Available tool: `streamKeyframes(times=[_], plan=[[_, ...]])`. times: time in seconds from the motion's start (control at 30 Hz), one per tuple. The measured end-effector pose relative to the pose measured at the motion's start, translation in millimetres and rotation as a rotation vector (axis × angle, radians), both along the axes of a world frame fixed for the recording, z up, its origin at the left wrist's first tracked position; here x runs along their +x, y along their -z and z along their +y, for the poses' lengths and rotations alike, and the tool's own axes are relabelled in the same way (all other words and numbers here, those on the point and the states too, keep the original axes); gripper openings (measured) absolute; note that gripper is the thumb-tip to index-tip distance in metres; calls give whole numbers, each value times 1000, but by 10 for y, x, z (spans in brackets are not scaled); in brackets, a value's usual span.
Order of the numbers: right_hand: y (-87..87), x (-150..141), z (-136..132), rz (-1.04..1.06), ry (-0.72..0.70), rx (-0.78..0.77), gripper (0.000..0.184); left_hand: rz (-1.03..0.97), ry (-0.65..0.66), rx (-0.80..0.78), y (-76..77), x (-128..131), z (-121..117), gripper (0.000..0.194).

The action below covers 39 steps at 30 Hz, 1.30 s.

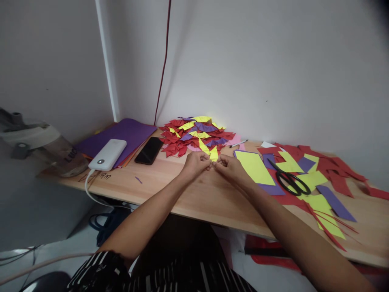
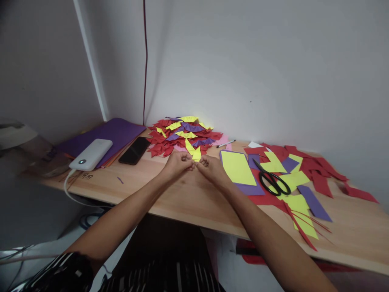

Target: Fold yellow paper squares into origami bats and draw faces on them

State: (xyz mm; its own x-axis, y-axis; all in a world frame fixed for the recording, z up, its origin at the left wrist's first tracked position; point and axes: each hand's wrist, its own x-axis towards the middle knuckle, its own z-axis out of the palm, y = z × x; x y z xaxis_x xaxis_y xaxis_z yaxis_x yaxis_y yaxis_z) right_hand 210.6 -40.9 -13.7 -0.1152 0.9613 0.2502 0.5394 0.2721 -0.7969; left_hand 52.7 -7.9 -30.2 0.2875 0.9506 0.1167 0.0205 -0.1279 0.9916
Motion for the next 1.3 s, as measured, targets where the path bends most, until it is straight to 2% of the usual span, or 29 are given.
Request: streamKeyframes(times=[0.3, 0.6, 0.8, 0.93, 1.17, 1.3], plan=[[-59, 65, 4, -17, -59, -30, 12, 8, 33, -33, -54, 3, 0, 9], [27, 90, 24, -27, -97, -44, 9, 66, 75, 32, -56, -52, -19, 6], [17, 101, 28, -37, -94, -38, 10, 38, 79, 37, -23, -31, -3, 3], [54, 84, 43, -39, -81, -23, 18, 33, 68, 39, -23, -27, -13, 6], [64, 97, 53, -21, -120, -37, 15, -4, 86, -33, -68, -17, -5, 11], [48, 91, 51, -9, -126, -57, 20, -29, 98, -52, -62, -18, 8, 10]])
